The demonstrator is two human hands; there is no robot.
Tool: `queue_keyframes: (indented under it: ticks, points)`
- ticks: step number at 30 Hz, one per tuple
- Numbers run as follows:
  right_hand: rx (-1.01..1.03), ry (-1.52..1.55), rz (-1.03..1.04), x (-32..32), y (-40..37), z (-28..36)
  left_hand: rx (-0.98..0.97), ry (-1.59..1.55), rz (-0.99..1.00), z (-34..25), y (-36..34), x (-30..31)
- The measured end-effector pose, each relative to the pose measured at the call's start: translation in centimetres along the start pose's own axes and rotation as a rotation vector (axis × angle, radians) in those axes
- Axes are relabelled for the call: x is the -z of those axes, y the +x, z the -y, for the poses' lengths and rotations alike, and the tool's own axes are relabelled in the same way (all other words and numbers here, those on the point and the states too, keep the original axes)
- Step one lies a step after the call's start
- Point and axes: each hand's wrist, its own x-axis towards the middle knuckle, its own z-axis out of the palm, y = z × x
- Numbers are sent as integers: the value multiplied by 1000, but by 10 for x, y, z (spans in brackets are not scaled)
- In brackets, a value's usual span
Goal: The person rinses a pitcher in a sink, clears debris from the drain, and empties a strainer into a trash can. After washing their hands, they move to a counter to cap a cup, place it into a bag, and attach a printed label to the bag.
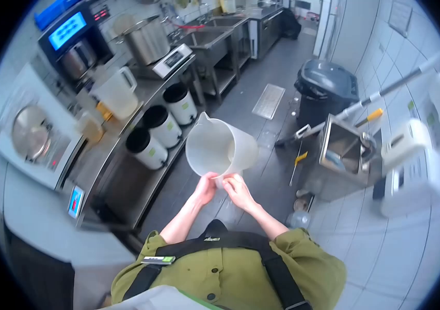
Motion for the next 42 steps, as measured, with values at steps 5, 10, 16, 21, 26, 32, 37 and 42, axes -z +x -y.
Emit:
queue_keyframes:
  ticks: [5, 10, 16, 21, 26, 32, 37, 42]
  points:
    - [-117, 373, -324, 3, 248, -98, -282, 42, 251, -136, 238, 24]
    - [-200, 360, -647, 59, 508, -147, -543, 374, 263, -305, 442, -50]
    - [-83, 380, -666, 135, 775, -176, -805, 204, 289, -487, 632, -120]
    - [49, 324, -444, 161, 1015, -243, -935, 62, 188, -602, 821, -119]
    - [46, -178, -123, 154, 1318, -357, -948, -145, -151, -697, 1044, -87]
    - [446, -252, 364, -9, 1590, -425, -692, -102, -777, -745, 1162, -25]
    - [614, -458, 333, -168, 1676, -443, -596, -243, -981, -743, 1194, 3]
    - [149, -35, 1361, -140, 1646, -407, -608, -363, -1023, -768, 1211, 23]
